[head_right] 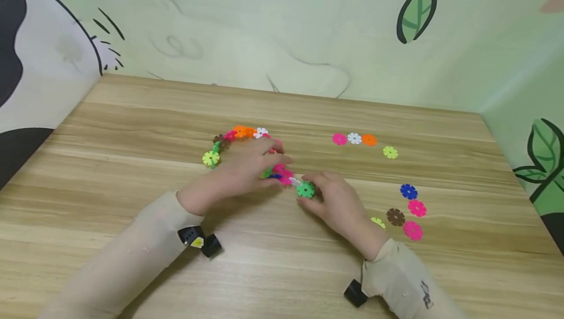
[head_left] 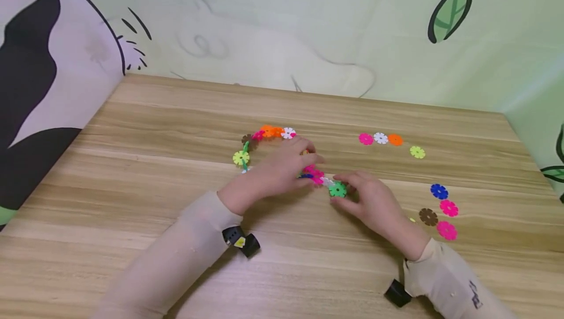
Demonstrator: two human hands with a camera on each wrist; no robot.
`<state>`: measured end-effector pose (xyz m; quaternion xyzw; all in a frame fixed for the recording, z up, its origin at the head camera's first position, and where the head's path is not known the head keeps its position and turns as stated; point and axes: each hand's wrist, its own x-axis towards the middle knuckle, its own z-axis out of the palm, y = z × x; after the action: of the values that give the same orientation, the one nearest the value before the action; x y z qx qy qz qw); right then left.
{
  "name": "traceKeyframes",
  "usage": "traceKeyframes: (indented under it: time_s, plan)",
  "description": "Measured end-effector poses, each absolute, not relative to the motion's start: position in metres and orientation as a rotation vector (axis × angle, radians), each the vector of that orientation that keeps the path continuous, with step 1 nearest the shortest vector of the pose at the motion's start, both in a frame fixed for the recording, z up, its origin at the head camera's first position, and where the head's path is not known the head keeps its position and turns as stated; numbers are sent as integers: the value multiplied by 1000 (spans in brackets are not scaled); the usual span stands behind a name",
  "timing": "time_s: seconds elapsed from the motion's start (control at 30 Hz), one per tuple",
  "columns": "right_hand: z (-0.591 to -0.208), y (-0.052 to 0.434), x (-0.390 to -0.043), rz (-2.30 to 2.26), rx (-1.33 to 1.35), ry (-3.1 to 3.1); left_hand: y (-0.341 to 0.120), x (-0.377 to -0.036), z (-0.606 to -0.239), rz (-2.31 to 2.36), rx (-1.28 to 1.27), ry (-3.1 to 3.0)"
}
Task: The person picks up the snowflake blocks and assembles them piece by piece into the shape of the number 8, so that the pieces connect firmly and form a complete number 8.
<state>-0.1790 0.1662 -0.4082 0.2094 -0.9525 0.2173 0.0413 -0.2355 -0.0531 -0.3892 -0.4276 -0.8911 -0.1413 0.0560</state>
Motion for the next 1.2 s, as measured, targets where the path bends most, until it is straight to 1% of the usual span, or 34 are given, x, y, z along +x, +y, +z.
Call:
traceKeyframes:
  time_s: [0.1, 0.23, 0.6, 0.87, 1.03, 1.2]
  plan:
    - [-408, 165, -180, 679, 634, -2894, -56, -233, -390, -324, -1229, -2746]
    - [-410, 160, -183, 675, 625, -2833, -52, -231, -394, -230, -1199, -2787]
    - [-414, 146, -187, 595, 622, -2782, -47, -232, -399, -515, -1221, -2897]
    - [-416, 148, -187, 655, 582, -2774, -53, -230, -393, -640, -1198, -2980]
    - [-415, 148, -192, 757, 608, -2801, -62, -220, -389, -531, -1100, -2983]
    - [-414, 143, -196, 882, 645, -2854, -66, -212, -394, -484, -993, -3005]
